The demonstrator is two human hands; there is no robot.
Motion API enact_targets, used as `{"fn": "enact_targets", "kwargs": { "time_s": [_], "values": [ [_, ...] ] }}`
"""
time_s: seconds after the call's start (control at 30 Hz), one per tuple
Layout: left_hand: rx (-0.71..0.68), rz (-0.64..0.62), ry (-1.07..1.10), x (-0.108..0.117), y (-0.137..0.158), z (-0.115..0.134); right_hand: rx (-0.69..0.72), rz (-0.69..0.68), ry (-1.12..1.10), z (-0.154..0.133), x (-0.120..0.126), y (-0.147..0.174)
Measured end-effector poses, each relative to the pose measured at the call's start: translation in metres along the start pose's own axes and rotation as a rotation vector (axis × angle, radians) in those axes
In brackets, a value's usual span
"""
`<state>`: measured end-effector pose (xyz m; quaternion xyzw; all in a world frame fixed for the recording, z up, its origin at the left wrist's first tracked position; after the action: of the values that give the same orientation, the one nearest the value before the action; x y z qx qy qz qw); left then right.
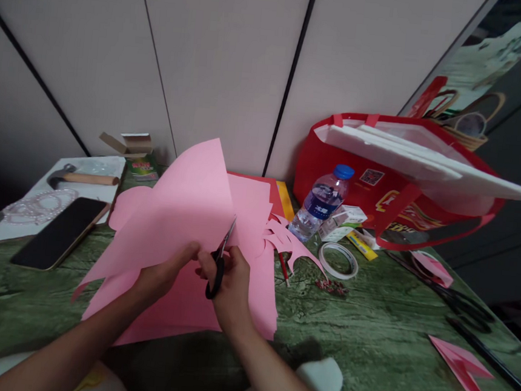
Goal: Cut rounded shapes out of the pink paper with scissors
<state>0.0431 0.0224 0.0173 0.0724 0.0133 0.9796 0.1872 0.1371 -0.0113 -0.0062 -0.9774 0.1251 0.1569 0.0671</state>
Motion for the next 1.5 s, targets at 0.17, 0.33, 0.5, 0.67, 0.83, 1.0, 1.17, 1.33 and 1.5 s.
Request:
{"fn": "enact_targets", "kwargs": {
  "time_s": [0.17, 0.33, 0.5, 0.67, 0.83, 1.0, 1.17, 1.33, 1.5],
  "values": [
    [0.014, 0.061, 0.009, 0.005, 0.000, -0.003, 0.008, -0.006, -0.004, -0.001, -0.002, 0.000],
    [-0.001, 0.165, 0.031, 0.013, 0.001, -0.009, 0.011, -0.011, -0.015, -0.002, -0.003, 0.000],
    [-0.008, 0.273, 0.042, 0.021, 0.000, -0.015, 0.006, -0.012, -0.020, -0.001, -0.003, 0.000],
    [0.010, 0.307, 0.051, 0.024, 0.000, -0.017, 0.004, -0.019, -0.023, 0.002, -0.002, 0.000],
    [0.013, 0.360, 0.046, 0.030, 0.000, -0.020, -0.009, -0.029, -0.021, 0.003, -0.003, -0.001],
    [0.004, 0.363, 0.045, 0.031, -0.001, -0.020, -0.014, -0.019, 0.015, 0.004, -0.002, 0.000],
    [0.001, 0.380, 0.047, 0.033, 0.000, -0.019, -0.019, -0.025, 0.017, 0.005, -0.002, 0.000],
    [-0.007, 0.406, 0.025, 0.035, 0.001, -0.015, -0.024, -0.025, 0.004, 0.006, -0.002, -0.001],
    [-0.046, 0.395, 0.013, 0.035, 0.001, -0.010, -0.029, -0.028, -0.022, 0.007, -0.003, 0.000]
  ]
}}
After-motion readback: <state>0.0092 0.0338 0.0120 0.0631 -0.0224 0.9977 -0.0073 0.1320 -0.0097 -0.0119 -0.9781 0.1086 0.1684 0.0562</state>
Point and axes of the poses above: each hand's wrist, its own y-axis away from the middle knuckle, its own x-axis out of the back of the hand, z = x × y, the point moved 8 cm from there along -y, towards the middle knuckle, and after that the axes turned 6 degrees about x, right-handed, at the moved point
